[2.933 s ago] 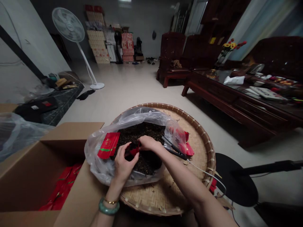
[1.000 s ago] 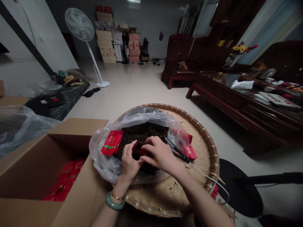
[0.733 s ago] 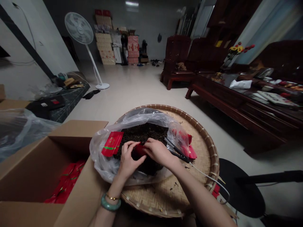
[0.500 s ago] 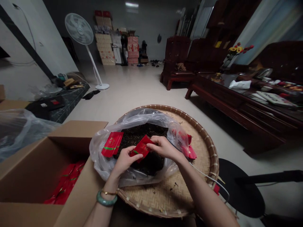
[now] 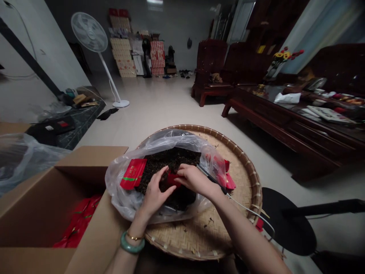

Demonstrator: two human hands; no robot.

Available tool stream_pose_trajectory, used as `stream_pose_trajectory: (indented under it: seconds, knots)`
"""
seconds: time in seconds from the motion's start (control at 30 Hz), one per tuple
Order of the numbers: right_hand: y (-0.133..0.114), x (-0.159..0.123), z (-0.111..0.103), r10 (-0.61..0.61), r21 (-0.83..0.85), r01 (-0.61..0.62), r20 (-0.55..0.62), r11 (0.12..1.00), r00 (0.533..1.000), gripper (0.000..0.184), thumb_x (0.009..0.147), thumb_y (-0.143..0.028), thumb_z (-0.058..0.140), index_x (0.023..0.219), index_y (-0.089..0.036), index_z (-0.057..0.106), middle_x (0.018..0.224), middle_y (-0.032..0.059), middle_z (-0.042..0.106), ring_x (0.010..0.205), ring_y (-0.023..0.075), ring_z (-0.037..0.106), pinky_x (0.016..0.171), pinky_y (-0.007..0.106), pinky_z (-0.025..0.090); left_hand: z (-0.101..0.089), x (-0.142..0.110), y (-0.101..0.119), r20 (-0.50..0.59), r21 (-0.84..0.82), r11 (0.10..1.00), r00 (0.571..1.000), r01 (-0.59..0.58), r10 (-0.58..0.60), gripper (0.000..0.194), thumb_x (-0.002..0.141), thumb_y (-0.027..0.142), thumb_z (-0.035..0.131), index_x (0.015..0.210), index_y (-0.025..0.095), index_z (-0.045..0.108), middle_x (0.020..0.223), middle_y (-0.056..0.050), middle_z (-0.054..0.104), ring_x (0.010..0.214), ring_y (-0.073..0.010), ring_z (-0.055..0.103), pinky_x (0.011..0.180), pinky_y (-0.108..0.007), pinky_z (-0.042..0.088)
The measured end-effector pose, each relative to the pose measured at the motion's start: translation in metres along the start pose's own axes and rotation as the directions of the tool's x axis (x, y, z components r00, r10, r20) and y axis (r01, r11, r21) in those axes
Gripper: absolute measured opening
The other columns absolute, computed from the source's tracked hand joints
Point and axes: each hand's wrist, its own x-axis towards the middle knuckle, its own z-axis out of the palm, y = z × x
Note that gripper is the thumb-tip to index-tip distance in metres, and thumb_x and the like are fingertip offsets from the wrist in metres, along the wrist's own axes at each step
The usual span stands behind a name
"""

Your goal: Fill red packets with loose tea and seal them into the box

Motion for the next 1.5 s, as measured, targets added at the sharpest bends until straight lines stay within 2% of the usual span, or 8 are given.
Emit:
stream_pose_trajectory:
  seconds: [0.1,0.27,0.43,0.63,0.73,0.93,1.33,1.5]
  knots:
    - [-0.005,0.0,0.003,-0.003,-0.152,0.01,0.043,0.988,0.999,0.013,0.086,-0.022,0.059,0.083,-0.014,0.069,0.083,0.0044,0.058,0.071,0.0128,0.055,0.062,0.022,0.039,-0.016,0.005,0.004,0.091,0.274,0.881,0.922,-0.387,0.377,0.042,0.084,0.017,0.058,0.125,0.023,0.052,0.13,-0.009,0.057,0.119,-0.0243,0.048,0.1,-0.048,0.041]
    - [-0.013,-0.007,0.001,-0.054,-0.296,0.09,0.127,0.951,0.99,0.02,0.087,-0.033,0.058,0.086,-0.016,0.068,0.086,0.0054,0.06,0.076,0.0149,0.057,0.063,0.023,0.04,-0.046,0.016,0.01,0.274,0.391,0.72,0.82,-0.573,0.503,0.012,0.085,0.019,0.057,0.095,0.019,0.064,0.103,-0.007,0.068,0.099,-0.0231,0.054,0.084,-0.042,0.05]
    - [-0.011,-0.016,-0.001,-0.094,-0.239,0.12,0.114,0.964,0.989,0.023,0.088,-0.038,0.056,0.088,-0.019,0.069,0.087,0.0055,0.062,0.077,0.0144,0.059,0.064,0.022,0.043,-0.053,0.014,0.012,0.344,0.302,0.758,0.807,-0.578,0.479,0.013,0.089,0.018,0.051,0.091,0.017,0.063,0.094,-0.007,0.068,0.086,-0.0168,0.06,0.073,-0.031,0.053]
    - [0.022,0.018,0.011,0.057,0.051,-0.046,-0.225,0.998,0.973,0.024,0.093,-0.02,0.044,0.1,-0.018,0.067,0.094,0.0057,0.069,0.088,0.015,0.063,0.079,0.025,0.047,-0.047,0.01,0.009,0.292,0.263,0.805,0.839,-0.532,0.46,0.015,0.091,0.018,0.049,0.091,0.017,0.063,0.097,-0.007,0.066,0.087,-0.0156,0.062,0.074,-0.03,0.054]
    - [0.038,0.047,0.026,0.079,-0.158,-0.077,0.001,0.984,0.997,0.031,0.088,-0.008,0.045,0.111,-0.018,0.064,0.111,0.0083,0.067,0.103,0.0172,0.061,0.088,0.025,0.044,-0.045,0.012,0.009,0.267,0.295,0.791,0.841,-0.536,0.47,0.014,0.09,0.018,0.049,0.091,0.017,0.063,0.101,-0.008,0.064,0.089,-0.0164,0.06,0.074,-0.031,0.054]
    - [0.043,0.083,0.054,0.098,-0.298,-0.052,0.14,0.953,0.985,0.028,0.084,-0.01,0.051,0.106,-0.019,0.064,0.106,0.0104,0.065,0.099,0.0224,0.062,0.081,0.029,0.047,-0.04,0.017,0.006,0.236,0.375,0.697,0.79,-0.611,0.565,0.015,0.089,0.016,0.052,0.097,0.018,0.063,0.099,-0.009,0.062,0.085,-0.0164,0.056,0.07,-0.03,0.052]
    - [0.048,0.083,0.064,0.178,-0.181,-0.168,0.043,0.969,0.983,0.017,0.08,-0.012,0.052,0.091,-0.016,0.064,0.098,0.0107,0.066,0.095,0.0233,0.062,0.081,0.033,0.046,-0.036,0.019,0.003,0.147,0.438,0.562,0.673,-0.701,0.725,0.02,0.089,0.015,0.05,0.102,0.021,0.065,0.088,-0.007,0.067,0.077,-0.0162,0.054,0.066,-0.029,0.051]
    - [0.055,0.074,0.048,0.243,0.117,-0.234,-0.075,0.965,0.967,0.01,0.075,-0.018,0.057,0.083,-0.018,0.063,0.089,0.0047,0.068,0.085,0.0174,0.063,0.075,0.027,0.047,-0.038,0.021,0.002,0.204,0.406,0.605,0.713,-0.685,0.671,0.018,0.089,0.017,0.05,0.097,0.02,0.066,0.087,-0.007,0.068,0.078,-0.0169,0.055,0.067,-0.03,0.052]
